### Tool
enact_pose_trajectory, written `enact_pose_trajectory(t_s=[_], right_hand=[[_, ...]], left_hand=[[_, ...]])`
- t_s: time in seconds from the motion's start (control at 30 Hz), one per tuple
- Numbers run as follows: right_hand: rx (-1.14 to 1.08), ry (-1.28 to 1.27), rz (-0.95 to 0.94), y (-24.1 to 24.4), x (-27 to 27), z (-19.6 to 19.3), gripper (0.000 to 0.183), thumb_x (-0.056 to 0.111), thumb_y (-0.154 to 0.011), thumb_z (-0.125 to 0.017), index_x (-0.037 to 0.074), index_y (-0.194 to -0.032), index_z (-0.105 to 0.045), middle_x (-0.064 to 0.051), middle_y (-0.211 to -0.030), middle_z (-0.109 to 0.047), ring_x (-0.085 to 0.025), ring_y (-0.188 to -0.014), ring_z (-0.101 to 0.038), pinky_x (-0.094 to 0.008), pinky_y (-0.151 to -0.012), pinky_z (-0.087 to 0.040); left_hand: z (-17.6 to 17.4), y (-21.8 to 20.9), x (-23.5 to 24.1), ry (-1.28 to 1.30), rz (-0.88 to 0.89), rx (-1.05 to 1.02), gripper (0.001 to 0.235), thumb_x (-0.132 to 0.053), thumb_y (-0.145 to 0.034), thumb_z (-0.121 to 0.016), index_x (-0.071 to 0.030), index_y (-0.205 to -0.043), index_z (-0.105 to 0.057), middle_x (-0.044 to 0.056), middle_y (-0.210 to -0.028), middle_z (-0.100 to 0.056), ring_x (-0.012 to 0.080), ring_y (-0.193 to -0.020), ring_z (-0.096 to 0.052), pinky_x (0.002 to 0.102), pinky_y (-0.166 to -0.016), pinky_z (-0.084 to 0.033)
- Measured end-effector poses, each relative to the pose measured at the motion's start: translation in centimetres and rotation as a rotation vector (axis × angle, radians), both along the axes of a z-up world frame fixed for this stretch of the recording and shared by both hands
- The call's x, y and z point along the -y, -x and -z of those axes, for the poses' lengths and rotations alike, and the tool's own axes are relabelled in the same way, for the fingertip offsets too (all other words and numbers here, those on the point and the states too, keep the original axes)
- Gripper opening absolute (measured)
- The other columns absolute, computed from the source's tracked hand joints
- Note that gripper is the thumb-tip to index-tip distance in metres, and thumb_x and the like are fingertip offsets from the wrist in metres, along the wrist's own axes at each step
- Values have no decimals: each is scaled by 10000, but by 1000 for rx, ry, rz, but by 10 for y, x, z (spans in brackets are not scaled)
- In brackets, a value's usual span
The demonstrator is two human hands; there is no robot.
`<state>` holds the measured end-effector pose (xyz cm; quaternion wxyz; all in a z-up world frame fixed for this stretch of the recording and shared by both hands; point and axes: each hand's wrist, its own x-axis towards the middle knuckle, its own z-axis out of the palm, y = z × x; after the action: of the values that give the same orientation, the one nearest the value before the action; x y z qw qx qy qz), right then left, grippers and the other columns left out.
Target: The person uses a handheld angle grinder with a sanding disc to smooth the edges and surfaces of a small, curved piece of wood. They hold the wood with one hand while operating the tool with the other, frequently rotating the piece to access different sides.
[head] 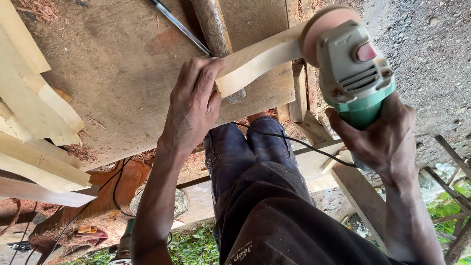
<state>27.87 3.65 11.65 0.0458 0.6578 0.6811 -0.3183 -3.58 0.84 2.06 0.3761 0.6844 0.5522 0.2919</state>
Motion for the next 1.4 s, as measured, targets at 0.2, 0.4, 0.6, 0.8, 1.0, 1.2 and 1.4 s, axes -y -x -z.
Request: enact_pose_trajectory(t_s=[0.2,0.4,0.6,0.8,1.0,1.2,1.4], right_hand=[[128,-51,59,-25,4,1,571,353,-952,-873,-105,-1158,-601,-208,-916,-710,-318,-762,-676,-439,-638,-519],[-65,-42,43,-17,-4,-4,564,245,-936,-826,-156,-1231,-561,-245,-1010,-714,-322,-779,-682,-389,-631,-553],[-23,126,142,8,-10,-6,622,297,-851,-843,-85,-1267,-584,-192,-870,-724,-283,-651,-683,-386,-588,-582],[-17,54,106,-11,-11,-2,621,244,-893,-871,-152,-1265,-570,-248,-962,-723,-321,-732,-694,-400,-609,-581],[-107,-62,153,-43,-3,17,504,239,-938,-854,-152,-1162,-630,-231,-982,-694,-305,-764,-640,-377,-596,-524],[-222,45,71,-23,-11,3,619,168,-857,-824,-229,-1257,-570,-315,-1050,-717,-384,-796,-734,-378,-636,-628],[-245,90,66,-16,-15,5,609,229,-879,-776,-148,-1299,-549,-212,-929,-678,-286,-621,-639,-357,-524,-556]], left_hand=[[-3,0,-2,8,3,4,520,244,-856,-547,53,-1339,-518,189,-1202,-530,378,-1110,-561,484,-987,-525],[0,-2,0,16,-15,7,514,223,-859,-511,54,-1344,-520,199,-1211,-527,377,-1117,-570,488,-999,-503],[-4,-3,-2,35,-12,-11,563,232,-806,-507,38,-1333,-532,189,-1220,-541,377,-1163,-587,491,-1025,-506],[-3,-3,0,65,-14,-25,598,238,-789,-479,55,-1356,-524,188,-1241,-549,360,-1174,-579,471,-1010,-528],[-1,-4,4,100,-38,-4,627,248,-822,-513,17,-1405,-504,179,-1290,-536,373,-1272,-615,456,-1058,-552],[0,-3,4,95,-42,-24,632,235,-790,-507,19,-1385,-516,180,-1274,-552,372,-1244,-623,462,-1069,-529],[3,-3,5,72,-27,-42,630,248,-783,-480,56,-1382,-512,197,-1265,-567,373,-1251,-631,439,-1082,-543]])
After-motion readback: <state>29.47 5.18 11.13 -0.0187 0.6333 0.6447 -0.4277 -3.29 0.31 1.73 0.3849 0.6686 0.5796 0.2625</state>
